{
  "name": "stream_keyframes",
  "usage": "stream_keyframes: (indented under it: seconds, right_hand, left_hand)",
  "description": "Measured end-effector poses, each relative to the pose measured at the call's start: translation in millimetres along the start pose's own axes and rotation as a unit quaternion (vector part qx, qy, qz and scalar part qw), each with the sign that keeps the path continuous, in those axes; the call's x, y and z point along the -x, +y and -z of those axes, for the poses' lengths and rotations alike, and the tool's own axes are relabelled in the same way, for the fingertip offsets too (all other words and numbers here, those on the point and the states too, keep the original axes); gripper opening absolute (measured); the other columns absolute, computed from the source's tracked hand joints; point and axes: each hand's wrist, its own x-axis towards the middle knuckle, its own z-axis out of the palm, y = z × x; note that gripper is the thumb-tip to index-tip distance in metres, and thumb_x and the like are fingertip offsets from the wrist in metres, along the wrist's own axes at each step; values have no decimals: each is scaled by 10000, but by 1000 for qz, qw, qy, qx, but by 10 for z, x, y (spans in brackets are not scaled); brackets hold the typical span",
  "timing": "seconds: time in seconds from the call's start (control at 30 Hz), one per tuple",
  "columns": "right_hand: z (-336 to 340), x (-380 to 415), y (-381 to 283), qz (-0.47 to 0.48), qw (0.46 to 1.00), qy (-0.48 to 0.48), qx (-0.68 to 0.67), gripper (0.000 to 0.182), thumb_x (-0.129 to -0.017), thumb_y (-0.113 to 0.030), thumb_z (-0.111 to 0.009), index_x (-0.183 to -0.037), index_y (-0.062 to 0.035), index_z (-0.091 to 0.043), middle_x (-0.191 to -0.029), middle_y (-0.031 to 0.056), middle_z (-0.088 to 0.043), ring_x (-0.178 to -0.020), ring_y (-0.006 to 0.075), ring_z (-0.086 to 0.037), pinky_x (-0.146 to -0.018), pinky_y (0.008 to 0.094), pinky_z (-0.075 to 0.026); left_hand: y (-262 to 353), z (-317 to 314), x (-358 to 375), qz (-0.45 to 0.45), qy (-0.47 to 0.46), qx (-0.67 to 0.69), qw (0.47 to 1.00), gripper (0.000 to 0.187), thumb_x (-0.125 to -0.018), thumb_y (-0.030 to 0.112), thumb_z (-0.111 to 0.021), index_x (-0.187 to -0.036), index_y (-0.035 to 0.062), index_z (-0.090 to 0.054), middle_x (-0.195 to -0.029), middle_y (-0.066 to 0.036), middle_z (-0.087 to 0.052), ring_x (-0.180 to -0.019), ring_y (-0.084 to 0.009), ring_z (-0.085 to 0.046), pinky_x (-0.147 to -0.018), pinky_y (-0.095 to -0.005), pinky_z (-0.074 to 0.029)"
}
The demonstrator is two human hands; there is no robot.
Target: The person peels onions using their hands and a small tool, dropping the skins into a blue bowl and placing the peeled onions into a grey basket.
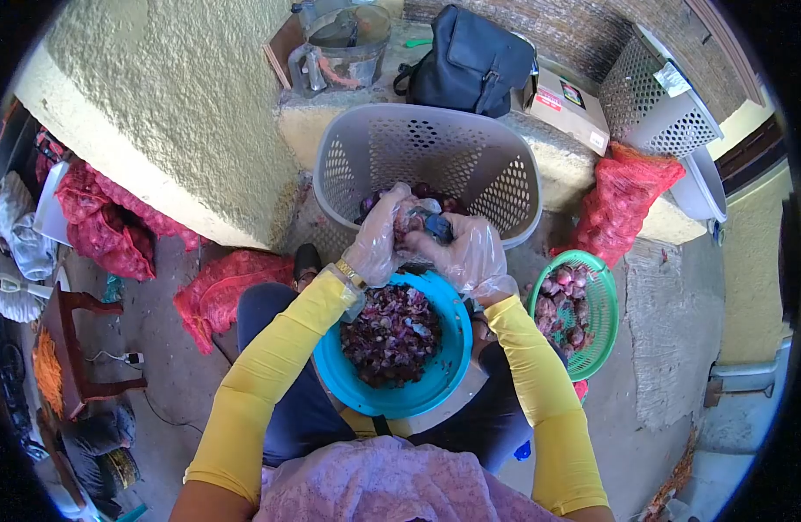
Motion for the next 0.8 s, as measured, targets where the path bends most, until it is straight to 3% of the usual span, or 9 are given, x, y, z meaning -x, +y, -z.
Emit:
stream_keyframes:
  seconds: [0.1, 0.23, 0.3, 0.37, 0.43, 0.5, 0.57, 0.73, 0.8]
  right_hand:
    - [35, -1, -50, 45, 998, 32, 37, 457, -786, -453, -836, -938, -24, -784, -821, 223, -730, -789, 422, -711, -744, 467, -559]
    - [16, -60, 41, 55, 993, 37, 98, 501, -783, -493, -833, -925, -15, -780, -793, 232, -718, -770, 427, -705, -732, 468, -557]
    - [10, -81, 76, 82, 985, 76, 129, 621, -742, -642, -801, -880, -37, -799, -724, 228, -704, -706, 400, -714, -686, 473, -561]
    - [15, -79, 75, 86, 985, 83, 122, 629, -740, -657, -796, -885, -45, -799, -726, 224, -706, -699, 399, -713, -682, 475, -562]
    - [23, -79, 54, 92, 985, 90, 115, 637, -737, -672, -791, -889, -54, -799, -728, 220, -709, -691, 399, -712, -678, 478, -563]
    - [1, -67, 16, 72, 983, 81, 148, 576, -751, -589, -834, -934, -45, -790, -767, 227, -715, -739, 410, -712, -708, 461, -564]
    - [-25, -65, 15, 79, 983, 83, 146, 569, -752, -583, -837, -943, -49, -791, -768, 225, -718, -734, 408, -714, -709, 461, -566]
    - [-92, -48, 12, 87, 985, 87, 124, 539, -773, -560, -833, -961, -56, -790, -784, 229, -725, -725, 411, -714, -708, 469, -569]
    - [-218, -75, 89, 85, 980, 129, 125, 649, -770, -677, -778, -895, -41, -787, -726, 223, -703, -664, 405, -703, -627, 469, -560]
  left_hand:
    - [-32, 26, -18, 12, -19, 14, 1000, 448, -1062, 477, -507, -1087, 54, -652, -1098, -107, -723, -913, -196, -712, -732, -325, -619]
    - [-57, -35, 2, -44, -33, 13, 998, 498, -1067, 507, -509, -1086, 29, -647, -1186, -135, -696, -1013, -223, -696, -850, -344, -616]
    - [-65, -39, 3, -50, -38, 2, 998, 510, -1065, 515, -516, -1093, 22, -648, -1209, -141, -688, -1038, -228, -688, -886, -349, -609]
    - [-115, -17, -29, -84, -41, 16, 995, 528, -1060, 521, -528, -1101, 9, -652, -1211, -140, -686, -1030, -230, -689, -924, -369, -597]
    - [-116, -46, -30, -63, -33, 54, 996, 513, -1061, 499, -538, -1116, 0, -644, -1225, -151, -676, -1053, -242, -681, -949, -387, -585]
    - [-130, -55, -43, -41, -24, 92, 995, 498, -1062, 477, -547, -1132, -8, -635, -1239, -163, -665, -1077, -255, -673, -974, -405, -574]
    - [-158, -38, -90, -58, -64, 175, 981, 462, -1062, 415, -561, -1191, -26, -608, -1261, -191, -643, -1120, -290, -653, -1013, -418, -547]
    - [-285, 65, -238, -115, -82, 219, 965, 428, -1062, 348, -544, -1263, -29, -576, -1294, -213, -625, -1247, -327, -583, -1130, -441, -457]
    - [-273, -13, -244, -145, -83, 229, 959, 424, -1065, 346, -528, -1261, -28, -575, -1320, -220, -618, -1281, -333, -561, -1165, -450, -425]
